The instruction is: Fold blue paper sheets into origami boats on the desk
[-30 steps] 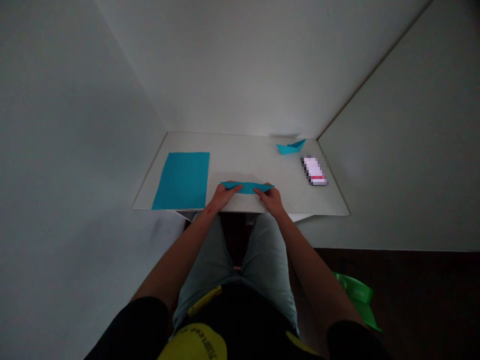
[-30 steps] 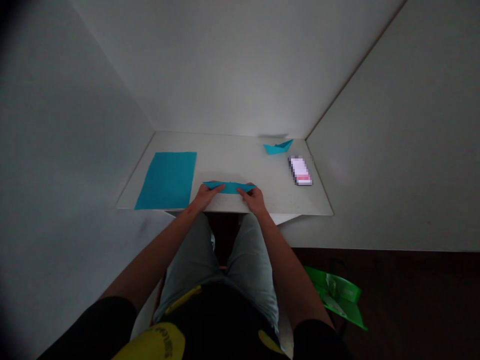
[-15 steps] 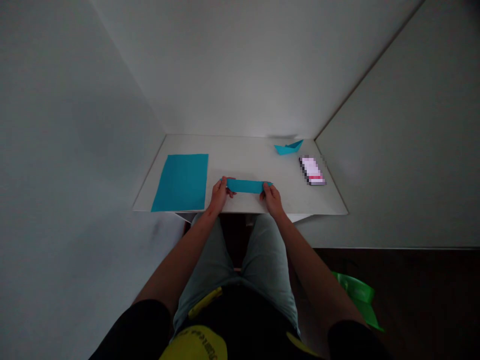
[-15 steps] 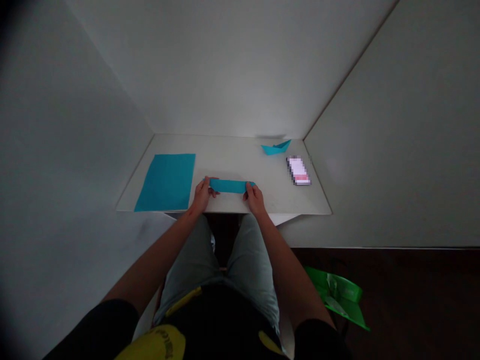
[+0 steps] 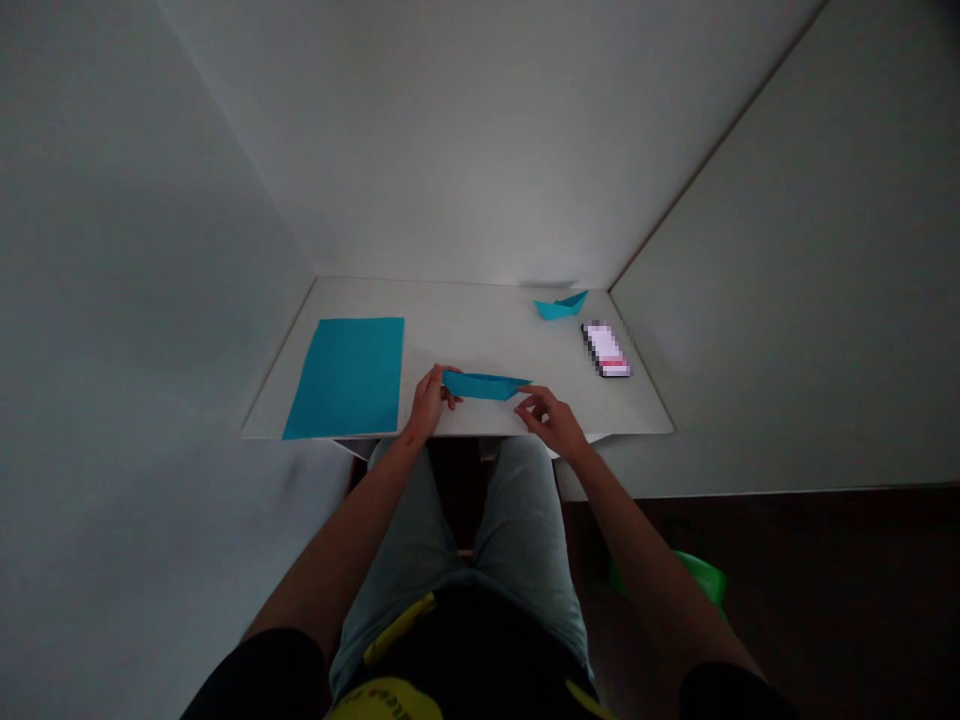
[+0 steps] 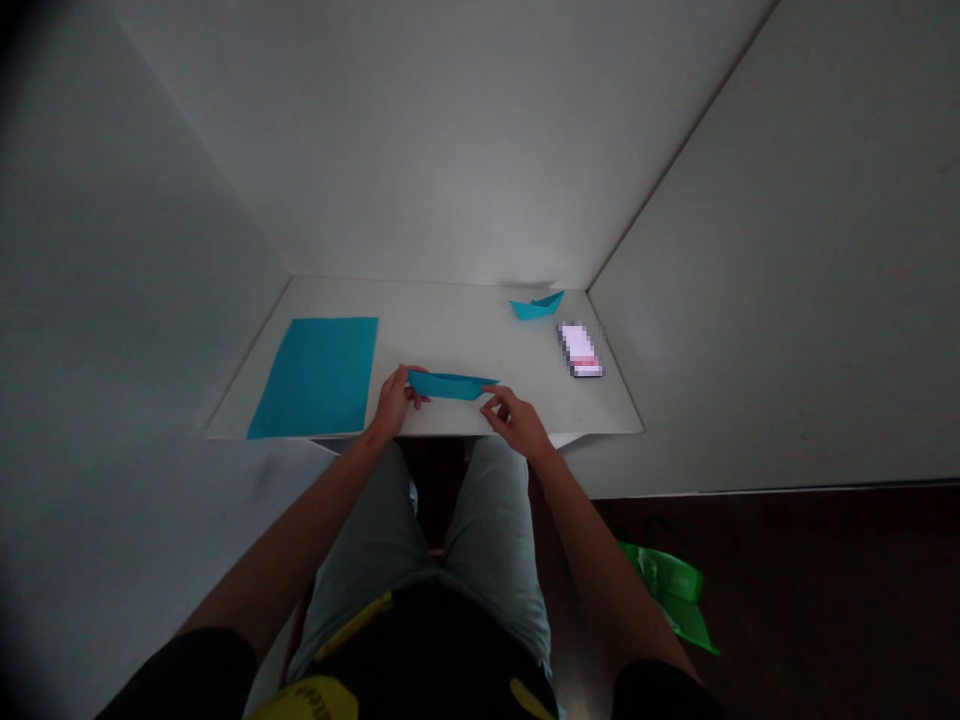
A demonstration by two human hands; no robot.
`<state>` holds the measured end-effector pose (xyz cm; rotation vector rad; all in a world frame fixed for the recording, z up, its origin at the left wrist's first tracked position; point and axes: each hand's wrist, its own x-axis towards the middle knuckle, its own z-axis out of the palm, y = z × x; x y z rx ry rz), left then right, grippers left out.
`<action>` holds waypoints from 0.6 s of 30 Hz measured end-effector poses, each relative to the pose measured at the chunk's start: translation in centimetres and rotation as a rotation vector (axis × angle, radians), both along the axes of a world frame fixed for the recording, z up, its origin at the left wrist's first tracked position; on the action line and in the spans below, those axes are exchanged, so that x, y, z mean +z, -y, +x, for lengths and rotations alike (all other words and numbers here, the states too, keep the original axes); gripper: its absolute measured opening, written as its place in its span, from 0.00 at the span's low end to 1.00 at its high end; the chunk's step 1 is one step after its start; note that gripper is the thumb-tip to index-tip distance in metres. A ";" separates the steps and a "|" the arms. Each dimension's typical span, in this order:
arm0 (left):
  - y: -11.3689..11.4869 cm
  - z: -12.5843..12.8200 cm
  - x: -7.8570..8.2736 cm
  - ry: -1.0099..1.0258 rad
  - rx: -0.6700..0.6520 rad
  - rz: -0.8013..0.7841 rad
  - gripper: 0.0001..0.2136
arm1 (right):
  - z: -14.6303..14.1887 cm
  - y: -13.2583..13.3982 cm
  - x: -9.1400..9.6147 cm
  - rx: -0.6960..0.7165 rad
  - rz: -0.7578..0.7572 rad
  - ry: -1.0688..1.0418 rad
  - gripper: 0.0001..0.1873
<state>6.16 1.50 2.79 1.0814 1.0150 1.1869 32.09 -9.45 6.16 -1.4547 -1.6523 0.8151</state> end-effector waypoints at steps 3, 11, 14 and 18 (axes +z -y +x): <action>0.1 0.0 0.1 -0.013 -0.015 -0.003 0.39 | 0.4 -0.3 0.1 -0.021 0.048 0.088 0.34; 0.0 -0.3 0.1 -0.048 -0.069 0.022 0.41 | 0.5 -1.3 -0.9 -0.110 0.226 0.244 0.18; -0.1 -0.4 -0.1 -0.068 -0.077 0.038 0.40 | 0.7 -1.4 -1.2 -0.072 0.204 0.205 0.17; 0.0 -0.4 -0.1 -0.076 -0.081 0.045 0.40 | 0.8 -1.4 -0.9 0.115 0.118 0.135 0.18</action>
